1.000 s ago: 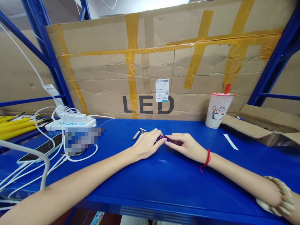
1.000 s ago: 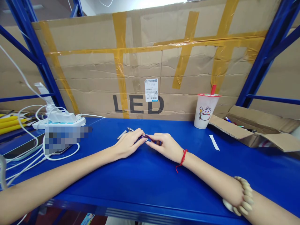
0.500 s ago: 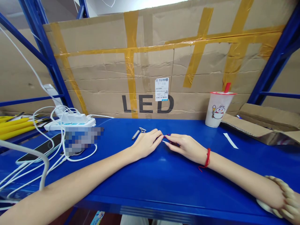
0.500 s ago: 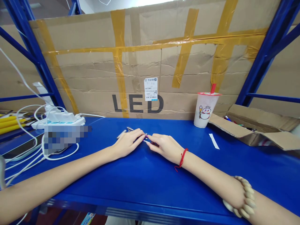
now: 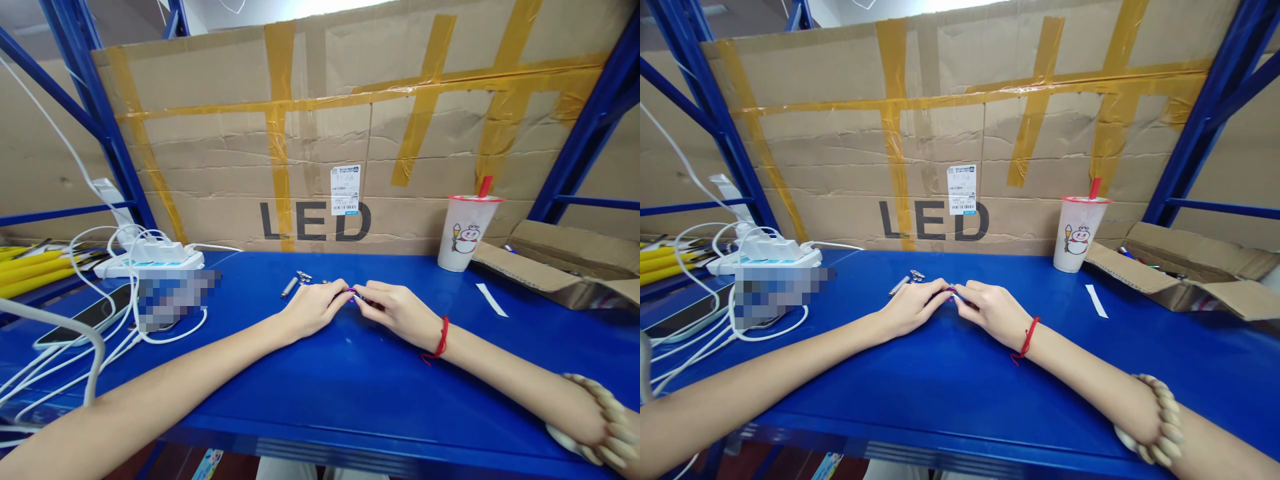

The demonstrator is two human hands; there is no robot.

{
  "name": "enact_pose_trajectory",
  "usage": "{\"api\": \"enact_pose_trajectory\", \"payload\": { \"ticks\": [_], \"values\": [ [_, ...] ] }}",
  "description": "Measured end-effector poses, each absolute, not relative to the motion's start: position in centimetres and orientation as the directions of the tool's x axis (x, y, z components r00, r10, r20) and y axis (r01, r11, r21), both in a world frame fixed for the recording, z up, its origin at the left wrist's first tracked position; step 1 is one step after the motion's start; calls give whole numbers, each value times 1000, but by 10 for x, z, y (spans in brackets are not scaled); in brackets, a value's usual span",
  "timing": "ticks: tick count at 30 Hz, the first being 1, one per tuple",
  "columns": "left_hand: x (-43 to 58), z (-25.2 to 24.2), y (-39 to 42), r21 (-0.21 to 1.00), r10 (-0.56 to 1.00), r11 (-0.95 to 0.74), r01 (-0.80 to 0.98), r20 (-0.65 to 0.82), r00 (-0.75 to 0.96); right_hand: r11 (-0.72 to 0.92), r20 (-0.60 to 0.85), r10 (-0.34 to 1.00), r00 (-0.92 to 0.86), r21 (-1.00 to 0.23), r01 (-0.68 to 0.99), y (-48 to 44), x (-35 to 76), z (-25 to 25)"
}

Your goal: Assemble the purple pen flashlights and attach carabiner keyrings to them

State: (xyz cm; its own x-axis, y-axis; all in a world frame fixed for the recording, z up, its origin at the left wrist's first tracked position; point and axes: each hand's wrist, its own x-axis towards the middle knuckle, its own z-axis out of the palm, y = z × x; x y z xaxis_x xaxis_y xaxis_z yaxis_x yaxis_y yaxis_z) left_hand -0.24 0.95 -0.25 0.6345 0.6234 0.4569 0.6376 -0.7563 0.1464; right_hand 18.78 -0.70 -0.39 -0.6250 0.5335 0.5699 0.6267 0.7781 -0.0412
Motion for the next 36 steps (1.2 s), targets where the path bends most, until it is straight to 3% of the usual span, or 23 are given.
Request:
{"api": "enact_pose_trajectory", "payload": {
  "ticks": [10, 36],
  "values": [
    [-2, -4, 12, 256, 626, -773, 581, 456, 632, 730, 700, 562, -442, -167, 663, 2, 193, -4],
    [-3, -9, 14, 200, 526, -829, 522, 593, 609, 745, 724, 558, -406, -223, 628, 1, 190, -6]
  ]
}}
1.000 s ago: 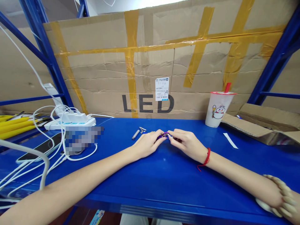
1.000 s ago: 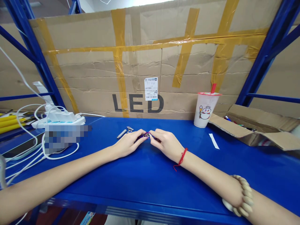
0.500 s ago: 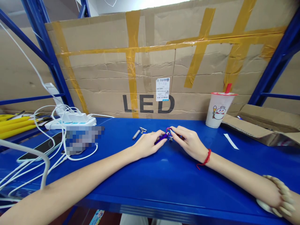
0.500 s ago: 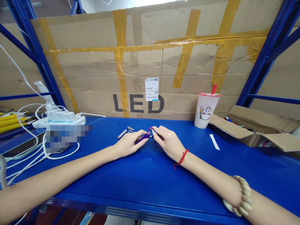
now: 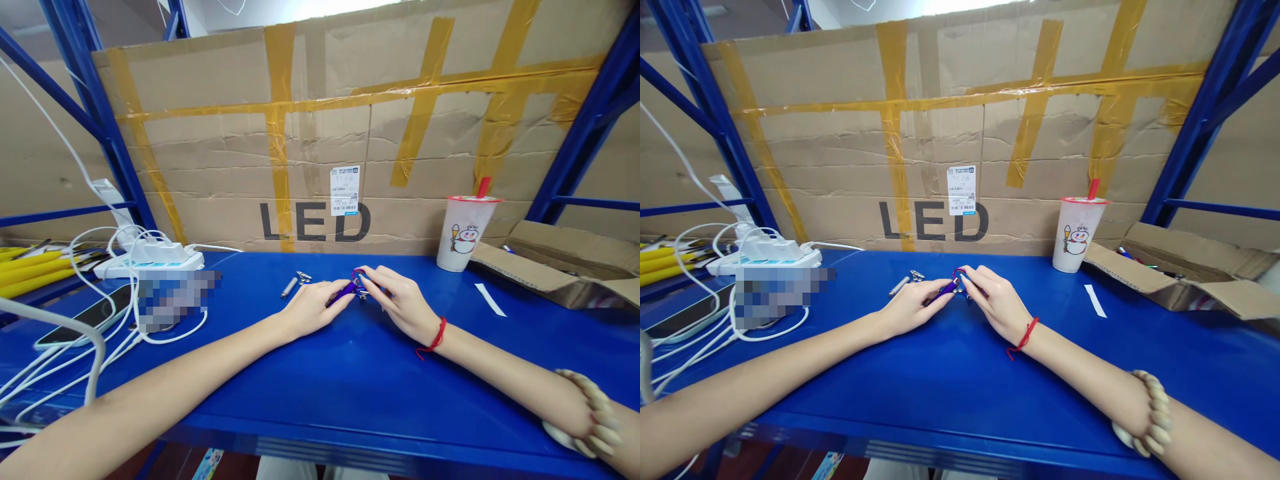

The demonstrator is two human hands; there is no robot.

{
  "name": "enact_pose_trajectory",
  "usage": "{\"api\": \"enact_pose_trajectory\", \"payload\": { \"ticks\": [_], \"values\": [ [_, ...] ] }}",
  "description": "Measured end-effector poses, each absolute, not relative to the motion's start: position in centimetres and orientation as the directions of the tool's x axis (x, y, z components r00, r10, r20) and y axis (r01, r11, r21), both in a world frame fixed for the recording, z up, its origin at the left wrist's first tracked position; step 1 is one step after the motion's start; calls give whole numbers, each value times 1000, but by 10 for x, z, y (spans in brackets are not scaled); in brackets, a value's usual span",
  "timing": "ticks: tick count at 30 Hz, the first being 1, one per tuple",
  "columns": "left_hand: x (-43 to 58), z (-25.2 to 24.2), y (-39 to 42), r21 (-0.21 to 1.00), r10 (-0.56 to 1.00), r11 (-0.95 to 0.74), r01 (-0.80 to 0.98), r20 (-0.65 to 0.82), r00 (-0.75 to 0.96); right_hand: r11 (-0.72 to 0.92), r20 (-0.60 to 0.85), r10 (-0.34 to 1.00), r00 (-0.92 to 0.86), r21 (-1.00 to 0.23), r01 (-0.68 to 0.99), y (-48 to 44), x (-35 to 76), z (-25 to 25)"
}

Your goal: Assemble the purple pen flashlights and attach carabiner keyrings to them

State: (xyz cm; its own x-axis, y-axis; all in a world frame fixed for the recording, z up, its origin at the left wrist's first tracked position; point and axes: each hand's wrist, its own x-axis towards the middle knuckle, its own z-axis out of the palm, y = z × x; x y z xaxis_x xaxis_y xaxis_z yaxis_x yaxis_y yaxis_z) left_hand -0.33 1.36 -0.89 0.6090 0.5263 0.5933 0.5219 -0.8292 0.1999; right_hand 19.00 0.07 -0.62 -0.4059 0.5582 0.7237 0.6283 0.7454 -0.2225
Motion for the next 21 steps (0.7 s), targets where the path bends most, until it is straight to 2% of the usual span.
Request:
{"api": "enact_pose_trajectory", "payload": {
  "ticks": [3, 8, 10, 16, 21],
  "values": [
    [-4, -10, 15, 147, 490, -842, 520, 612, 621, 745, 725, 558, -405, -221, 630, 0, 190, -6],
    [-3, -10, 12, -121, 346, -854, 507, 595, 725, 712, 731, 580, -360, -240, 660, 1, 190, -6],
    [-2, -8, 10, -163, 337, -841, 516, 588, 735, 688, 717, 603, -350, -245, 683, 4, 192, -7],
    [-2, -4, 8, 46, 587, -719, 693, 574, 571, 570, 652, 684, -327, -199, 797, 10, 197, -9],
    [-1, -3, 7, 86, 638, -686, 722, 548, 541, 415, 493, 811, -317, -102, 904, 10, 201, -10]
  ]
}}
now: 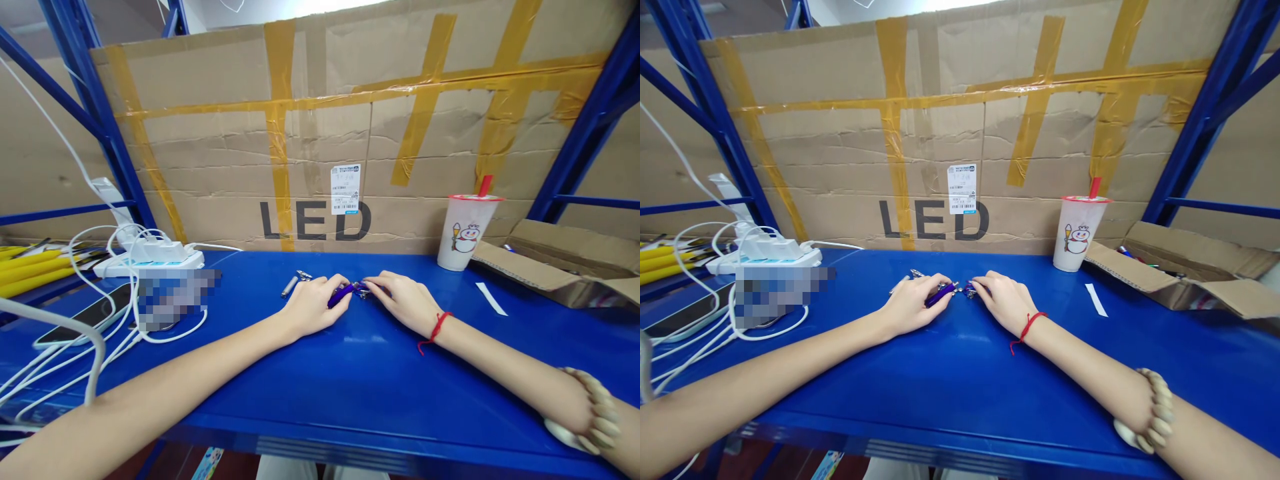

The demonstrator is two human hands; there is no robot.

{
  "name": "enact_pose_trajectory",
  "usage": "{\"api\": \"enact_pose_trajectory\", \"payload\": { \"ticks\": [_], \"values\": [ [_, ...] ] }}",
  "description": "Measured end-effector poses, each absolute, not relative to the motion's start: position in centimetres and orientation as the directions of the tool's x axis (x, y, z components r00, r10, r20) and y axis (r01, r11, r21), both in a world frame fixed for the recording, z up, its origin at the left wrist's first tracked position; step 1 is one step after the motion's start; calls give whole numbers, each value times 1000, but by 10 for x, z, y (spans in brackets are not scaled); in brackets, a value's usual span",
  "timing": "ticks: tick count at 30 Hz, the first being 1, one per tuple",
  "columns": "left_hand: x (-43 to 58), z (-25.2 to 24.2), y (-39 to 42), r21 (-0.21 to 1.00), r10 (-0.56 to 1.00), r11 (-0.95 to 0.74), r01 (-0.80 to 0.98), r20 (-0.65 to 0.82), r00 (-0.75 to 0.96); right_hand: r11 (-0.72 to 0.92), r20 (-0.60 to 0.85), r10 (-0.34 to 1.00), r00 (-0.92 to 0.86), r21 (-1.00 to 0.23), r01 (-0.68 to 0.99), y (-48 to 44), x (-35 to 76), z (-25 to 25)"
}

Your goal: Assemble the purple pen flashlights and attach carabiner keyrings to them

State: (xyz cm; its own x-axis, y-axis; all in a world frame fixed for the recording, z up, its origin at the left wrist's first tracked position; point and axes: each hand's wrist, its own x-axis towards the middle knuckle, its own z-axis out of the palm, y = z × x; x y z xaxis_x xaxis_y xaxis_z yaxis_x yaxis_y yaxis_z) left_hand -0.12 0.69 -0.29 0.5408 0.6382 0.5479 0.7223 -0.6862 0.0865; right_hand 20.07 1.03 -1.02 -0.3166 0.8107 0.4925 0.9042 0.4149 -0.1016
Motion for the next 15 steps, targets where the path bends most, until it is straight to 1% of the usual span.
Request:
{"api": "enact_pose_trajectory", "payload": {
  "ticks": [2, 4, 5, 7, 9, 10, 12, 15],
  "values": [
    [-1, -3, 7, 87, 636, -691, 717, 545, 547, 403, 456, 829, -323, -86, 911, 11, 202, -11],
    [-1, -3, 7, 79, 629, -696, 714, 547, 553, 423, 496, 811, -311, -129, 897, 11, 203, -10],
    [-1, -3, 7, 73, 624, -698, 712, 550, 555, 448, 530, 795, -294, -186, 875, 11, 202, -9],
    [-1, -4, 7, 56, 611, -703, 709, 558, 562, 527, 591, 767, -251, -357, 771, 10, 199, -7],
    [-2, -4, 8, 41, 599, -710, 703, 559, 573, 598, 602, 767, -224, -543, 589, 7, 194, -4],
    [-2, -4, 8, 37, 595, -715, 699, 557, 579, 611, 585, 777, -231, -616, 498, 5, 191, -3],
    [-2, -4, 8, 36, 590, -727, 686, 545, 596, 606, 546, 795, -264, -703, 372, 3, 187, -2],
    [-2, -4, 9, 53, 580, -755, 653, 519, 628, 599, 543, 801, -253, -738, 313, 3, 186, -3]
  ]
}}
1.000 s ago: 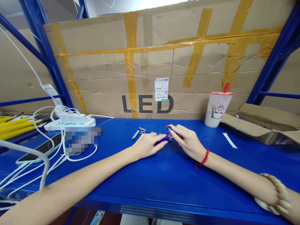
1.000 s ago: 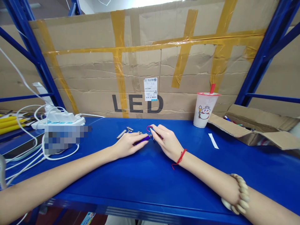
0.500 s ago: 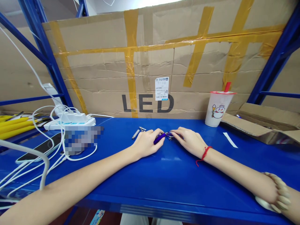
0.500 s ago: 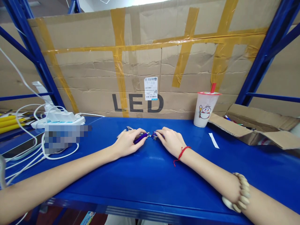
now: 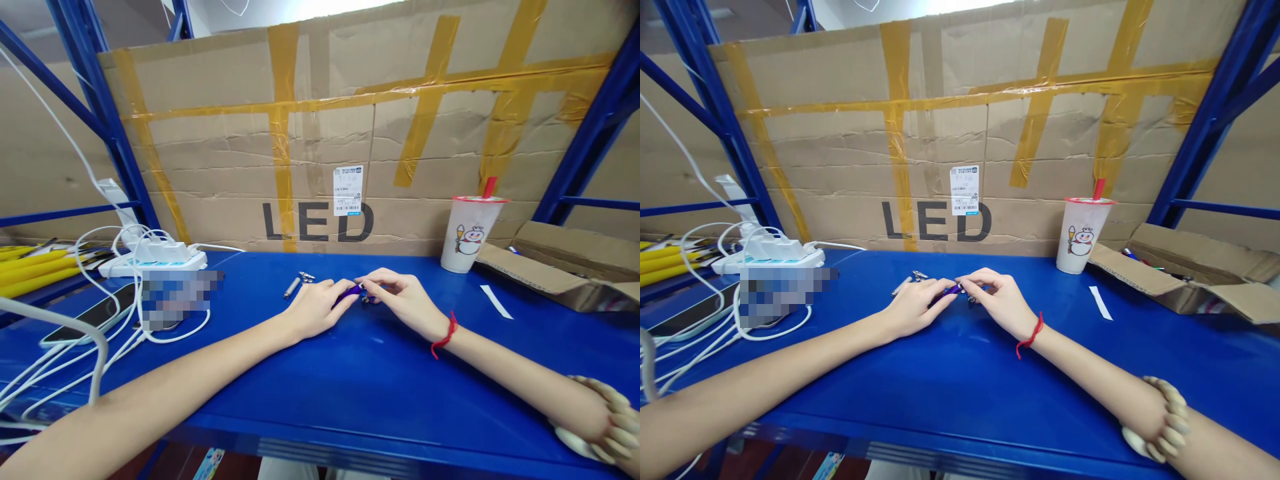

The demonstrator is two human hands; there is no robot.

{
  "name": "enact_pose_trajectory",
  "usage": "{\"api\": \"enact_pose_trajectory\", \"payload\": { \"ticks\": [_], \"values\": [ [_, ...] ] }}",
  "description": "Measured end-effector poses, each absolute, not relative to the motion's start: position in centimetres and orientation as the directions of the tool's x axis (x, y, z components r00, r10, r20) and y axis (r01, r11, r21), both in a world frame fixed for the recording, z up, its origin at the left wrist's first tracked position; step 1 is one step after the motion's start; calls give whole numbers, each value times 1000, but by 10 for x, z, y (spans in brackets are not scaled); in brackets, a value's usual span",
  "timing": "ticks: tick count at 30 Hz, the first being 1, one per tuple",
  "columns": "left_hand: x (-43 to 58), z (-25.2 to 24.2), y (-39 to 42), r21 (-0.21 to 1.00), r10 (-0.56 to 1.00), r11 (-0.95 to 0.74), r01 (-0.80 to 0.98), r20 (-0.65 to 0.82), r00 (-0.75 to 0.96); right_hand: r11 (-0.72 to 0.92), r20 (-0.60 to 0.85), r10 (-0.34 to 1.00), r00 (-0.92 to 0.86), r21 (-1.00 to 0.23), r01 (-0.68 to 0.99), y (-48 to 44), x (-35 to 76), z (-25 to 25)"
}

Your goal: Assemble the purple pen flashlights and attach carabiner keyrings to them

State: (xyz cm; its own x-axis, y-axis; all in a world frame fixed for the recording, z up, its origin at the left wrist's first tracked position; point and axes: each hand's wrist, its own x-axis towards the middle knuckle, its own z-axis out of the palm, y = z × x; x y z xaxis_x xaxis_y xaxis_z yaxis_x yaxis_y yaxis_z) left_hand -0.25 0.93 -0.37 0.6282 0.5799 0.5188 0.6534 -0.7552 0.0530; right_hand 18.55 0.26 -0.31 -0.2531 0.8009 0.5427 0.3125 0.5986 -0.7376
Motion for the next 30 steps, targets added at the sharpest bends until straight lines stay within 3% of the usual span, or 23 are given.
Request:
{"api": "enact_pose_trajectory", "payload": {
  "ticks": [9, 19, 30],
  "values": [
    [-3, 1, 7, 74, 577, -791, 608, 421, 700, 634, 577, 772, -267, -671, 384, 0, 188, 0],
    [-2, 1, 8, 116, 597, -791, 600, 362, 716, 630, 587, 775, -236, -685, 365, 1, 186, -1],
    [-3, -1, 12, 111, 598, -789, 604, 366, 713, 663, 647, 736, -202, -627, 409, -2, 185, 0]
  ]
}}
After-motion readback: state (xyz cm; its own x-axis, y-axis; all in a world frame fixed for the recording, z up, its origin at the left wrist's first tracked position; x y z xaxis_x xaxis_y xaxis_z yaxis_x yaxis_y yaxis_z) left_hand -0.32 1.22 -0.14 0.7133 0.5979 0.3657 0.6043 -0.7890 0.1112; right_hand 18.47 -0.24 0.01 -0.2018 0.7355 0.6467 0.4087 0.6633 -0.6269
